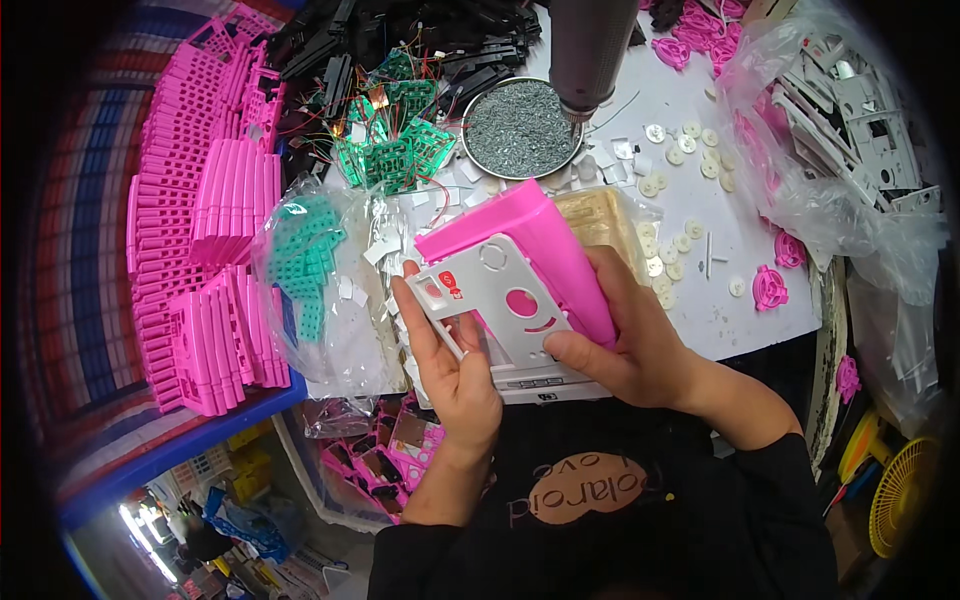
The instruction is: Assembling a pink toy camera by inserting internal components and circuit boards.
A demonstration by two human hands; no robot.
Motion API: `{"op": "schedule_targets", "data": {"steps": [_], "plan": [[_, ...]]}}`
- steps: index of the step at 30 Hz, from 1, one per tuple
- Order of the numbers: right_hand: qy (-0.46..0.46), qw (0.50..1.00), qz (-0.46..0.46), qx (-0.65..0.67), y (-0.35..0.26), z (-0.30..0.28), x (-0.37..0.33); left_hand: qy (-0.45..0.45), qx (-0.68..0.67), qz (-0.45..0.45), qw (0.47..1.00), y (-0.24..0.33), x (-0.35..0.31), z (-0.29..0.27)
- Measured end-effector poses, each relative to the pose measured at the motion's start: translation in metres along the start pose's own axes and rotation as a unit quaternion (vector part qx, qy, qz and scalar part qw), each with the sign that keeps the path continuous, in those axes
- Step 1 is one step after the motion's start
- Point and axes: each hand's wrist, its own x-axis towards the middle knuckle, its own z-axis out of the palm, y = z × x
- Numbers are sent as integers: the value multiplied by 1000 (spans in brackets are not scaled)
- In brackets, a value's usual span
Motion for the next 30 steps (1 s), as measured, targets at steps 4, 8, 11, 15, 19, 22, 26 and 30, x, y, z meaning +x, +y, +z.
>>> {"op": "schedule_targets", "data": {"steps": [4, 8, 11, 15, 19, 22, 26, 30], "plan": [[-33, 998, 17, 43, -1, -4, 3, 2, -7, -15, 1000, -2, -3, -2], [-44, 961, 105, 250, 11, 0, 4, -3, -4, -36, 999, 8, -14, -2], [-27, 913, 145, 379, 20, 5, 3, -6, -13, -32, 999, 17, -10, -3], [-43, 901, 158, 402, 19, 8, 2, 26, 30, -29, 999, 8, 5, -20], [-135, 903, 235, 334, 1, -8, -8, 63, 35, 18, 997, -1, 9, -25], [-119, 903, 229, 344, 14, -8, -14, 58, 51, 32, 996, 2, 10, -23], [-134, 907, 230, 328, 3, -2, -16, 73, 18, -26, 997, 18, 30, -35], [-138, 902, 222, 343, 9, 3, -17, 102, -19, -56, 993, 16, 38, -33]]}}
